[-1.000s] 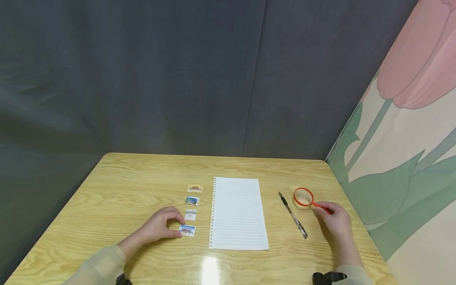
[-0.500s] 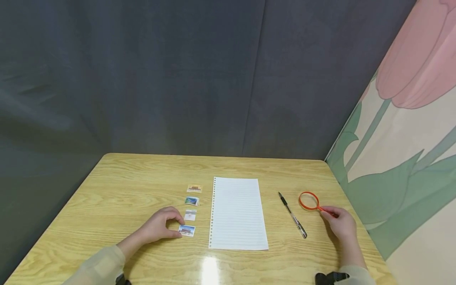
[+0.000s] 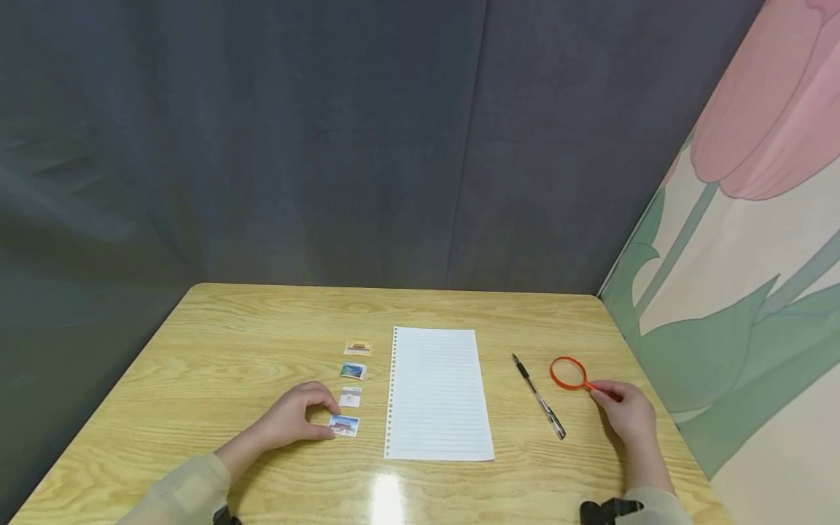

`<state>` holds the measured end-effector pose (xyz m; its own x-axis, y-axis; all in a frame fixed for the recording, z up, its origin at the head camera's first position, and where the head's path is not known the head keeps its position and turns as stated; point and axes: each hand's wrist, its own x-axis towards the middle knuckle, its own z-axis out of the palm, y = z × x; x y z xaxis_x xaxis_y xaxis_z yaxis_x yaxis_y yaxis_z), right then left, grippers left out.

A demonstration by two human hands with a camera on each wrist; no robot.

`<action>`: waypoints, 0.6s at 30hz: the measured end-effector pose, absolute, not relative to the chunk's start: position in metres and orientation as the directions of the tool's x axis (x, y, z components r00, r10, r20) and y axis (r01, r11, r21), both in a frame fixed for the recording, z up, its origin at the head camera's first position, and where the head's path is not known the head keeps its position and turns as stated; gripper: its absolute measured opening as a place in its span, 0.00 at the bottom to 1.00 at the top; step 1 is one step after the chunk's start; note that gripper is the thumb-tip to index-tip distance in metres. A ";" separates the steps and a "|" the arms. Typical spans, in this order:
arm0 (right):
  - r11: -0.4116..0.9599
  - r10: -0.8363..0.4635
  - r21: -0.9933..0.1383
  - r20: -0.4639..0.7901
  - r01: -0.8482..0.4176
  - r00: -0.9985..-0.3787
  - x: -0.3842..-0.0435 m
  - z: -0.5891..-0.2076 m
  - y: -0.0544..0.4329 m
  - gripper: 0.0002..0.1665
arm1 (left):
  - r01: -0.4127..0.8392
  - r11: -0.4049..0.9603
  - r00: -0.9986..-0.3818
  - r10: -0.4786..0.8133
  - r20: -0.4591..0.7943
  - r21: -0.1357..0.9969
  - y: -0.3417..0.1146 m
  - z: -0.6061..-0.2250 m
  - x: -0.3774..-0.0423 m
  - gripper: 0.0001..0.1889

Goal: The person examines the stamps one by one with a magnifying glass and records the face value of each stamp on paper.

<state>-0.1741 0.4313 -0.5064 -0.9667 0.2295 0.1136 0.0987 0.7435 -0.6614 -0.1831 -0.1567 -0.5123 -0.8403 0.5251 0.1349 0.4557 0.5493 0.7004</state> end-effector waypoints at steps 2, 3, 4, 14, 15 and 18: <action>0.750 0.221 -0.654 0.116 0.093 -0.968 -0.174 -0.507 0.433 0.21 | 0.455 0.548 -0.840 0.525 0.134 0.702 -0.156 -0.512 -0.183 0.13; 0.753 0.220 -0.652 0.114 0.095 -0.969 -0.174 -0.507 0.433 0.21 | 0.454 0.547 -0.840 0.526 0.134 0.703 -0.156 -0.512 -0.183 0.13; 0.756 0.221 -0.648 0.118 0.094 -0.968 -0.174 -0.507 0.434 0.22 | 0.455 0.546 -0.840 0.526 0.135 0.703 -0.156 -0.512 -0.183 0.13; 0.735 0.202 -0.676 0.149 0.049 -0.968 -0.175 -0.481 0.402 0.27 | 0.441 0.546 -0.844 0.523 0.122 0.713 -0.158 -0.512 -0.183 0.13; 0.733 0.191 -0.679 0.151 0.039 -0.970 -0.175 -0.479 0.398 0.27 | 0.441 0.546 -0.844 0.522 0.122 0.713 -0.158 -0.513 -0.183 0.13; 0.739 0.149 -0.674 0.162 0.001 -0.975 -0.177 -0.476 0.387 0.26 | 0.442 0.545 -0.843 0.524 0.122 0.713 -0.157 -0.513 -0.183 0.13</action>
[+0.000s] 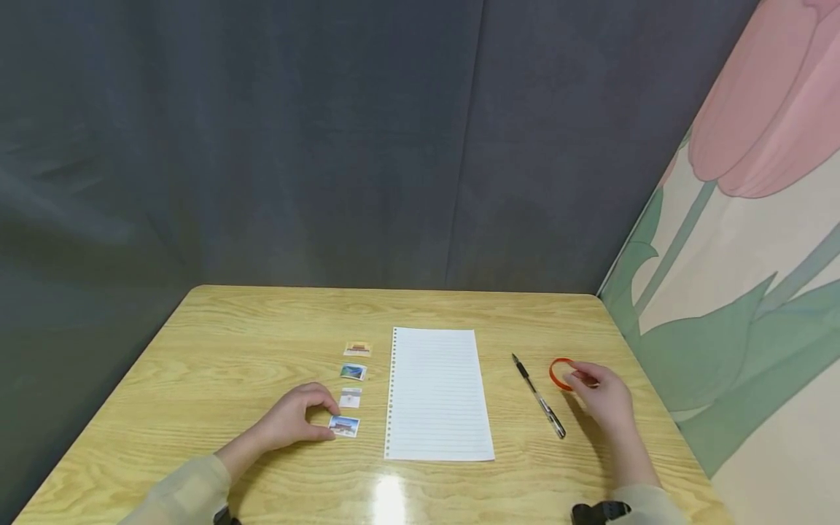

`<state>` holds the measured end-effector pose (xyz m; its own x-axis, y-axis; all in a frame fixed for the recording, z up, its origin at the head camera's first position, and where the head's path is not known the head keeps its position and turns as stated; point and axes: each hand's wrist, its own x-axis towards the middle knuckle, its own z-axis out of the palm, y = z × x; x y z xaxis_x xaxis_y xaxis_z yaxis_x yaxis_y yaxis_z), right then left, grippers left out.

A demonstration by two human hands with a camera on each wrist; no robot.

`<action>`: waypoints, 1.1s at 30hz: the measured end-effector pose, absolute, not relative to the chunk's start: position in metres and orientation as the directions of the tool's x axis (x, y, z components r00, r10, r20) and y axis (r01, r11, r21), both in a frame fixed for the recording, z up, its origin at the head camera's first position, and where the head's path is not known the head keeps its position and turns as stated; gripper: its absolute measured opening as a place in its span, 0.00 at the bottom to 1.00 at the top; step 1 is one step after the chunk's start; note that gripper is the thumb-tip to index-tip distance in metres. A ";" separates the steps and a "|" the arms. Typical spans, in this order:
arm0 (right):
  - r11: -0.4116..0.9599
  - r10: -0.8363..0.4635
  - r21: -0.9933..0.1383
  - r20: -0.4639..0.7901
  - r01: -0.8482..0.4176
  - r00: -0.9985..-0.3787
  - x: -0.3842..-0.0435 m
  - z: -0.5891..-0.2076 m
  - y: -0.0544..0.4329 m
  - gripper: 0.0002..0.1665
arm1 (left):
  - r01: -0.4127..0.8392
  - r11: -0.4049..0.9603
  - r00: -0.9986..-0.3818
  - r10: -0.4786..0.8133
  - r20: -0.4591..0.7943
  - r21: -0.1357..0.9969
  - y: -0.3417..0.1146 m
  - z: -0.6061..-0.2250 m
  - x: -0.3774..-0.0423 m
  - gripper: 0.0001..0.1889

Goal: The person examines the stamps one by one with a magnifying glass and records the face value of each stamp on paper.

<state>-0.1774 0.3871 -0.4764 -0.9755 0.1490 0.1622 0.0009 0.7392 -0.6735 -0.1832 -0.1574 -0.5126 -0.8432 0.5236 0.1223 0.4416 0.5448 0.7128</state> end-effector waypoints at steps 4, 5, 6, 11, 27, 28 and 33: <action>0.750 0.090 -0.660 0.176 -0.050 -0.980 -0.181 -0.475 0.374 0.26 | 0.441 0.547 -0.844 0.522 0.121 0.712 -0.157 -0.512 -0.183 0.13; 0.752 0.077 -0.656 0.176 -0.059 -0.981 -0.182 -0.476 0.371 0.26 | 0.442 0.548 -0.844 0.522 0.122 0.711 -0.157 -0.512 -0.183 0.13; 0.749 0.067 -0.659 0.174 -0.066 -0.982 -0.183 -0.476 0.369 0.26 | 0.442 0.548 -0.844 0.523 0.122 0.710 -0.157 -0.513 -0.183 0.13; 0.743 0.029 -0.661 0.183 -0.102 -0.983 -0.186 -0.482 0.359 0.26 | 0.448 0.547 -0.840 0.528 0.124 0.707 -0.157 -0.513 -0.184 0.13; 0.769 -0.028 -0.624 0.180 -0.136 -0.983 -0.197 -0.495 0.341 0.26 | 0.433 0.550 -0.847 0.520 0.112 0.714 -0.157 -0.512 -0.183 0.13; 0.772 -0.026 -0.621 0.182 -0.136 -0.983 -0.197 -0.495 0.340 0.26 | 0.433 0.551 -0.847 0.520 0.112 0.713 -0.157 -0.513 -0.183 0.13; 0.800 -0.020 -0.583 0.205 -0.139 -0.979 -0.198 -0.497 0.335 0.26 | 0.435 0.554 -0.847 0.518 0.115 0.709 -0.157 -0.513 -0.183 0.13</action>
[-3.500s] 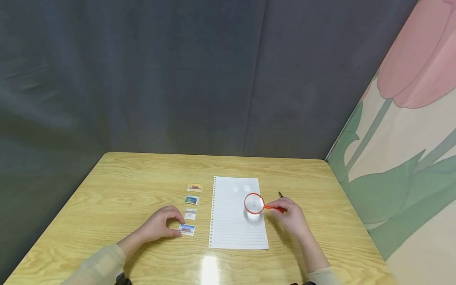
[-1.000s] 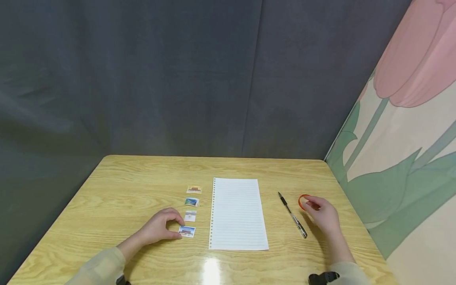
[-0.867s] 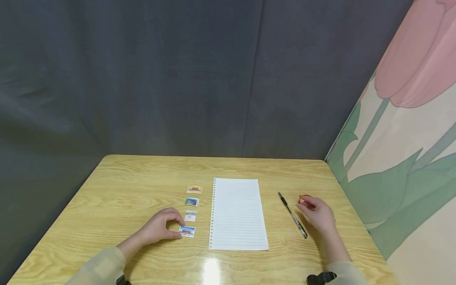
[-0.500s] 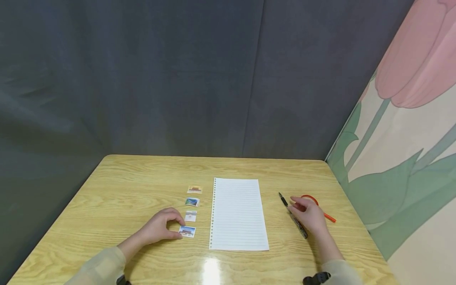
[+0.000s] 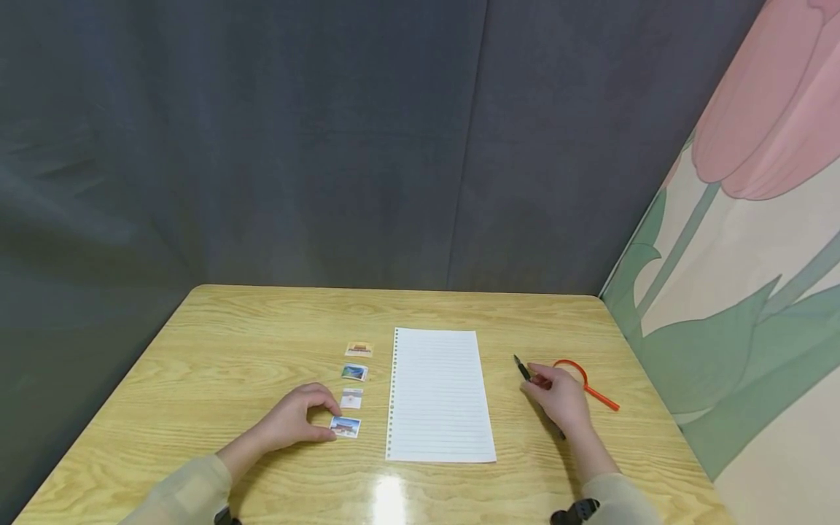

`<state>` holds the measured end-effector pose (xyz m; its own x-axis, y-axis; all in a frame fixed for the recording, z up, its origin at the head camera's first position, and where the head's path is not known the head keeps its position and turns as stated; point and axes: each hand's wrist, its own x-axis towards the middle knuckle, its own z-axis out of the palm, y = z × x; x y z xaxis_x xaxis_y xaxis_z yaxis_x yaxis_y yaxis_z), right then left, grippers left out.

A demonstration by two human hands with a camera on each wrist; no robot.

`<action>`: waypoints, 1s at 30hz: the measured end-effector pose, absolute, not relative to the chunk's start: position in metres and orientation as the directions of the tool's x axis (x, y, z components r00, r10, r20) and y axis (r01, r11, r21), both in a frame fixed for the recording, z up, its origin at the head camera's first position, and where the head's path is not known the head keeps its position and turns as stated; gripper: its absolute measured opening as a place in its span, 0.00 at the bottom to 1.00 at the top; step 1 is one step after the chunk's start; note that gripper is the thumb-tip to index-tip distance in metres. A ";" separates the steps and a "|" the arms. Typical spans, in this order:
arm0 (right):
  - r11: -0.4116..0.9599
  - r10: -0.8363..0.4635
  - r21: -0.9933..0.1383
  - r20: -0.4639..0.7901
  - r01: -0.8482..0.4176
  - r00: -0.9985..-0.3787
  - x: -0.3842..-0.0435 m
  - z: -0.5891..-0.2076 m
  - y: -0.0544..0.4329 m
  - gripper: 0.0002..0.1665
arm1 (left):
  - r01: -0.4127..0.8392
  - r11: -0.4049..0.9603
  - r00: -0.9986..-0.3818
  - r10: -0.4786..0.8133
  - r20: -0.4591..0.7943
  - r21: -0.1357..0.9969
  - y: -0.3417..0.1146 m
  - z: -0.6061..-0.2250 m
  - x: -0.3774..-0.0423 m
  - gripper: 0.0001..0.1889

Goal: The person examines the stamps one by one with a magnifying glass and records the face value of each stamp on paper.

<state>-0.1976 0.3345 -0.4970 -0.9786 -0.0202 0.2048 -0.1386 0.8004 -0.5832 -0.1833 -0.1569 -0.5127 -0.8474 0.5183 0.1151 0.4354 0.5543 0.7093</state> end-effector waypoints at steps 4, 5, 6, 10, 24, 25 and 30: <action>0.816 -0.008 -0.562 0.228 -0.138 -0.974 -0.197 -0.499 0.330 0.25 | 0.438 0.552 -0.846 0.519 0.119 0.709 -0.157 -0.512 -0.184 0.13; 0.819 -0.003 -0.558 0.232 -0.136 -0.973 -0.196 -0.499 0.330 0.25 | 0.439 0.552 -0.846 0.520 0.119 0.709 -0.157 -0.512 -0.184 0.13; 0.822 0.000 -0.554 0.234 -0.133 -0.972 -0.196 -0.500 0.329 0.25 | 0.441 0.552 -0.845 0.521 0.120 0.708 -0.157 -0.512 -0.184 0.13; 0.829 0.009 -0.545 0.241 -0.127 -0.971 -0.197 -0.503 0.328 0.25 | 0.442 0.554 -0.845 0.520 0.121 0.706 -0.157 -0.512 -0.184 0.13; 0.853 0.019 -0.513 0.223 -0.100 -0.975 -0.197 -0.505 0.328 0.20 | 0.443 0.552 -0.846 0.519 0.125 0.706 -0.156 -0.511 -0.184 0.13; 0.854 0.021 -0.512 0.218 -0.095 -0.976 -0.196 -0.504 0.327 0.20 | 0.445 0.551 -0.845 0.519 0.127 0.706 -0.156 -0.511 -0.184 0.13; 0.853 0.028 -0.515 0.219 -0.091 -0.975 -0.196 -0.504 0.326 0.16 | 0.441 0.549 -0.846 0.519 0.124 0.710 -0.156 -0.511 -0.183 0.13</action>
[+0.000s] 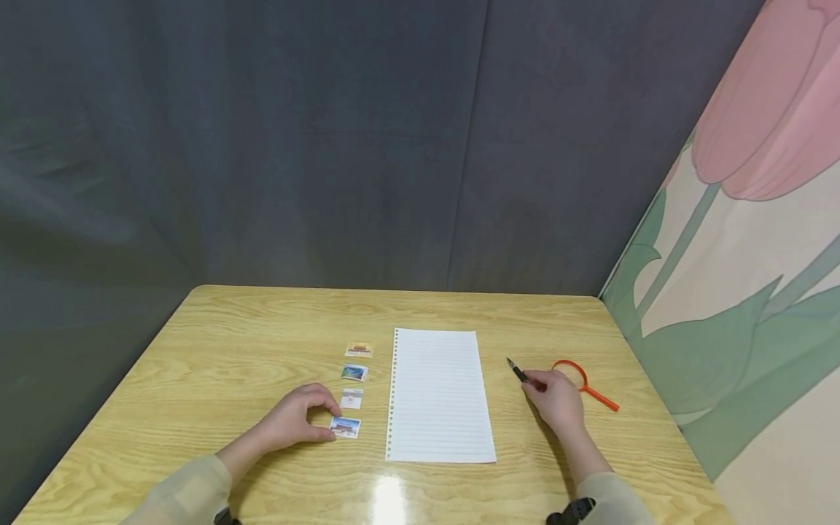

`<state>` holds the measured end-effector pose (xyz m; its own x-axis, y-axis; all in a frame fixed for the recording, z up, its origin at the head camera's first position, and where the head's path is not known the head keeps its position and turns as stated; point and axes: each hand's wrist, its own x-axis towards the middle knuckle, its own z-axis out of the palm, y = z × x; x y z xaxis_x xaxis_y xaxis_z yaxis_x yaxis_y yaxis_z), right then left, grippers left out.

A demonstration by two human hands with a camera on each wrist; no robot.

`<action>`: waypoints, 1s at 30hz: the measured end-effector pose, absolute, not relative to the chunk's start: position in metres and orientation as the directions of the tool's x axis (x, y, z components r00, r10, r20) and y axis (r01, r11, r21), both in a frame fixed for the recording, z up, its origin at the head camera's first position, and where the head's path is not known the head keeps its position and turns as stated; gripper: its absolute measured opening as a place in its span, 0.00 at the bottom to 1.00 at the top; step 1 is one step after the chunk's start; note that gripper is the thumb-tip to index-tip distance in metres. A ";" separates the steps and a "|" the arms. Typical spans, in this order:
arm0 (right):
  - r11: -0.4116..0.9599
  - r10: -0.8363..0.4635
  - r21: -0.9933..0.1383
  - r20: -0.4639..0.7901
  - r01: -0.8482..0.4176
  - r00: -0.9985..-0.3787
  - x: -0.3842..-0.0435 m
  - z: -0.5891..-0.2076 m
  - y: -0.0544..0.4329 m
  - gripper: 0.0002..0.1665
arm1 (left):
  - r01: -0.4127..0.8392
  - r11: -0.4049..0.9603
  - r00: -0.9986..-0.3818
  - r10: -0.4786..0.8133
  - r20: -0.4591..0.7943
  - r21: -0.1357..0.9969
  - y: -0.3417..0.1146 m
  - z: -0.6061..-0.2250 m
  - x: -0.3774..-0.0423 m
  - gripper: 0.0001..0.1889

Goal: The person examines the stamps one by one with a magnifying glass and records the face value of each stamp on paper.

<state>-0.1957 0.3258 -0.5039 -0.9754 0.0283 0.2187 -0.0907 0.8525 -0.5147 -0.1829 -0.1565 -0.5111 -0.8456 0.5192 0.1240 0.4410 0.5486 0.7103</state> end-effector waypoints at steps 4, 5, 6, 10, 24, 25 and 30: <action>0.845 0.032 -0.527 0.218 -0.090 -0.975 -0.195 -0.504 0.325 0.14 | 0.442 0.547 -0.845 0.520 0.125 0.711 -0.157 -0.510 -0.183 0.13; 0.842 0.031 -0.531 0.214 -0.090 -0.976 -0.195 -0.504 0.325 0.14 | 0.442 0.546 -0.845 0.520 0.125 0.712 -0.157 -0.510 -0.183 0.13; 0.839 0.030 -0.537 0.209 -0.089 -0.977 -0.195 -0.504 0.325 0.14 | 0.442 0.545 -0.845 0.520 0.126 0.713 -0.157 -0.510 -0.183 0.13; 0.820 0.029 -0.566 0.190 -0.085 -0.981 -0.194 -0.503 0.324 0.14 | 0.434 0.543 -0.847 0.519 0.119 0.719 -0.157 -0.510 -0.182 0.13; 0.714 0.040 -0.691 0.197 -0.110 -0.980 -0.193 -0.496 0.319 0.19 | 0.438 0.547 -0.847 0.517 0.123 0.713 -0.156 -0.513 -0.183 0.13; 0.697 0.033 -0.708 0.188 -0.112 -0.982 -0.192 -0.495 0.318 0.19 | 0.439 0.548 -0.847 0.517 0.124 0.713 -0.156 -0.513 -0.183 0.13; 0.603 0.015 -0.794 0.107 -0.077 -0.994 -0.191 -0.492 0.315 0.19 | 0.445 0.551 -0.845 0.519 0.127 0.706 -0.157 -0.513 -0.184 0.13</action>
